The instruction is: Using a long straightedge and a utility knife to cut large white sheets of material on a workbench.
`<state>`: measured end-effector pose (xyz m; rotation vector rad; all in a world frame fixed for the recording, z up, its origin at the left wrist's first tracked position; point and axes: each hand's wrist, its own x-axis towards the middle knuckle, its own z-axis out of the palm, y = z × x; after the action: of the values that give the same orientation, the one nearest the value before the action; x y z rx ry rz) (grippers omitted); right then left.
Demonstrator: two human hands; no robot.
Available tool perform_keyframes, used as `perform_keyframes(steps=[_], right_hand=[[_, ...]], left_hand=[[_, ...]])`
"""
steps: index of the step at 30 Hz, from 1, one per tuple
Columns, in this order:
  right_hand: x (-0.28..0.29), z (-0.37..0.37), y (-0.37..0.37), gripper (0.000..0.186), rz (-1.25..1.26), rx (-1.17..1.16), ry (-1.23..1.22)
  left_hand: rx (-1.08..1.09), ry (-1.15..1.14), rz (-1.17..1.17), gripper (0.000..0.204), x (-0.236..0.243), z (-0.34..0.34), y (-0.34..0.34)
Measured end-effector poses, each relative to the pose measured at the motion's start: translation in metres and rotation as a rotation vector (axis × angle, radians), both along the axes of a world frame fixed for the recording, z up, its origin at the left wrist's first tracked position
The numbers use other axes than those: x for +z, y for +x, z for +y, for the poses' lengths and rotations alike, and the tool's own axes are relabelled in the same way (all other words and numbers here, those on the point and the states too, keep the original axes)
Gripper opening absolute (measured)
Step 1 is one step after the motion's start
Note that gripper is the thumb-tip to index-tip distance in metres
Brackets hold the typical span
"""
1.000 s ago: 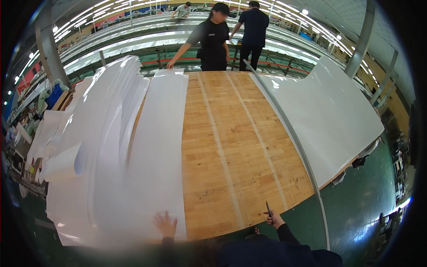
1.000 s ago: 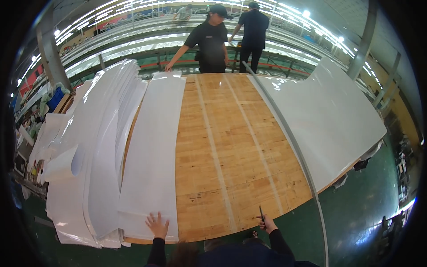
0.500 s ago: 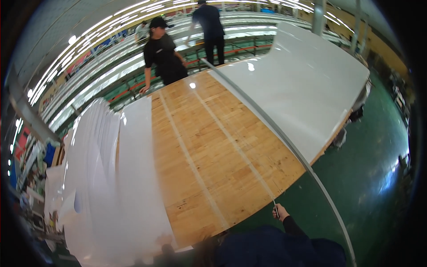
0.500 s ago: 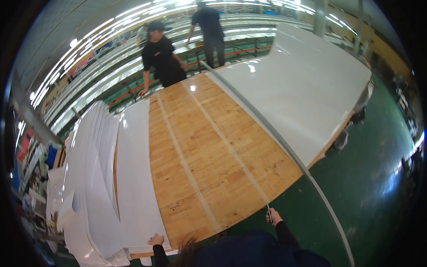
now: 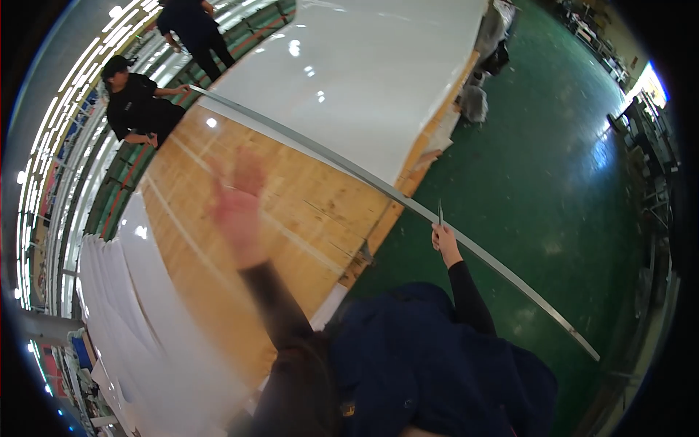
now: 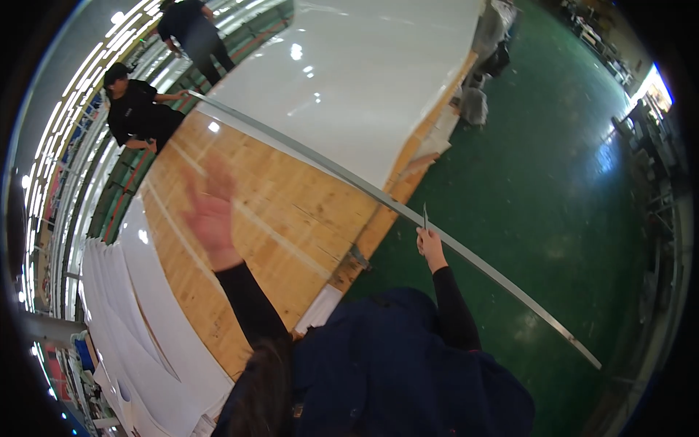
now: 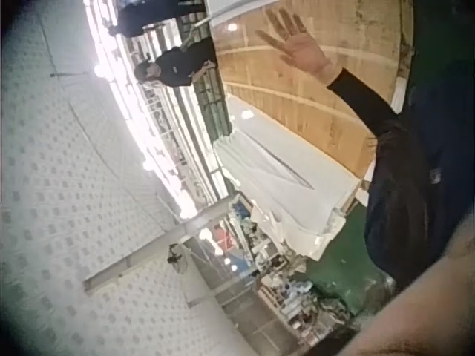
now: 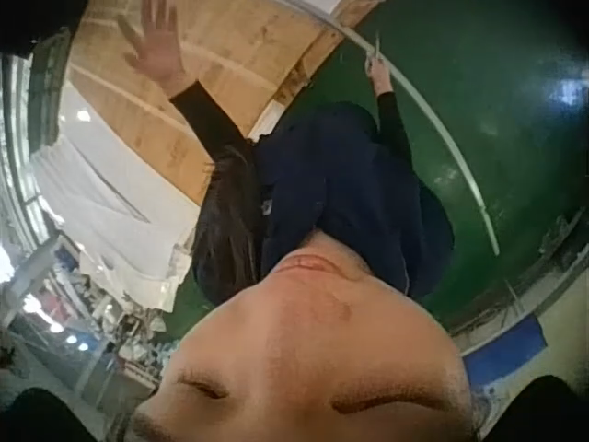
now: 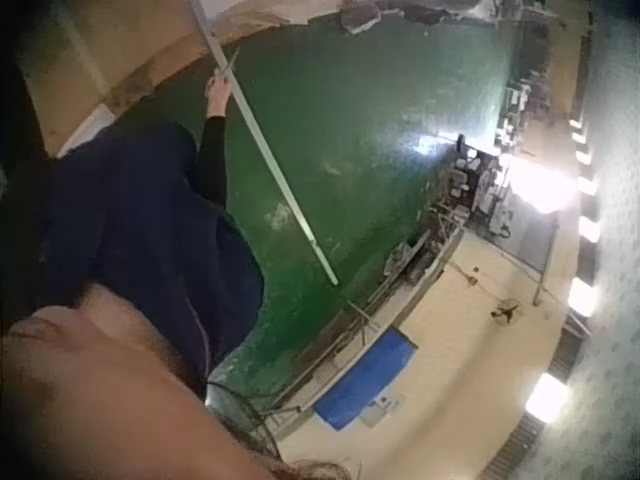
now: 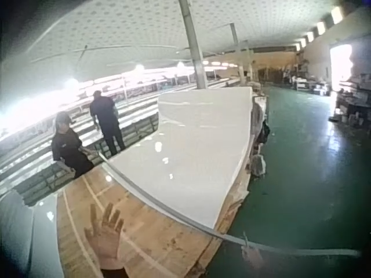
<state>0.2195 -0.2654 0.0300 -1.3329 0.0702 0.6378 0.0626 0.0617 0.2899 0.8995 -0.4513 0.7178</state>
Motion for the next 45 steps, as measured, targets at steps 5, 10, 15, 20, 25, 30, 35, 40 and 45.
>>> perform_keyframes(steps=[5, 10, 15, 20, 25, 30, 35, 40, 45], right_hand=[[-0.022, -0.045, 0.013, 0.020, -0.004, -0.181, 0.010], [-0.045, -0.045, 0.026, 0.022, -0.287, -0.212, -0.400], [-0.029, -0.004, 0.064, 0.032, -0.720, 0.139, -0.683], [-0.056, 0.016, 0.089, 0.047, -0.545, 0.537, -0.576], [-0.070, 0.007, 0.082, 0.056, -0.479, 0.731, -0.536], [-0.076, 0.001, 0.083, 0.048, -0.435, 0.714, -0.655], [-0.062, -0.002, 0.099, 0.047, -0.374, 0.728, -0.726], [-0.055, -0.012, 0.139, 0.045, -0.436, 0.654, -0.788], [-0.055, -0.021, 0.189, 0.044, -0.535, 0.598, -0.788]], left_hand=[[-0.154, -0.532, -0.136, 0.056, -0.049, 0.006, 0.060], [-0.037, -0.907, 1.097, 0.041, -0.229, -0.008, 0.107], [0.654, 1.682, 1.371, 0.037, -0.297, -0.066, 0.118], [0.587, 1.779, 1.024, 0.042, -0.311, -0.069, 0.133], [0.552, 1.702, 1.148, 0.044, -0.297, -0.071, 0.139], [0.404, 1.627, 1.335, 0.050, -0.283, -0.079, 0.150], [0.405, 1.735, 1.332, 0.058, -0.282, -0.085, 0.152], [0.401, 1.821, 1.313, 0.060, -0.289, -0.086, 0.151], [0.338, 1.728, 1.423, 0.057, -0.284, -0.094, 0.164]])
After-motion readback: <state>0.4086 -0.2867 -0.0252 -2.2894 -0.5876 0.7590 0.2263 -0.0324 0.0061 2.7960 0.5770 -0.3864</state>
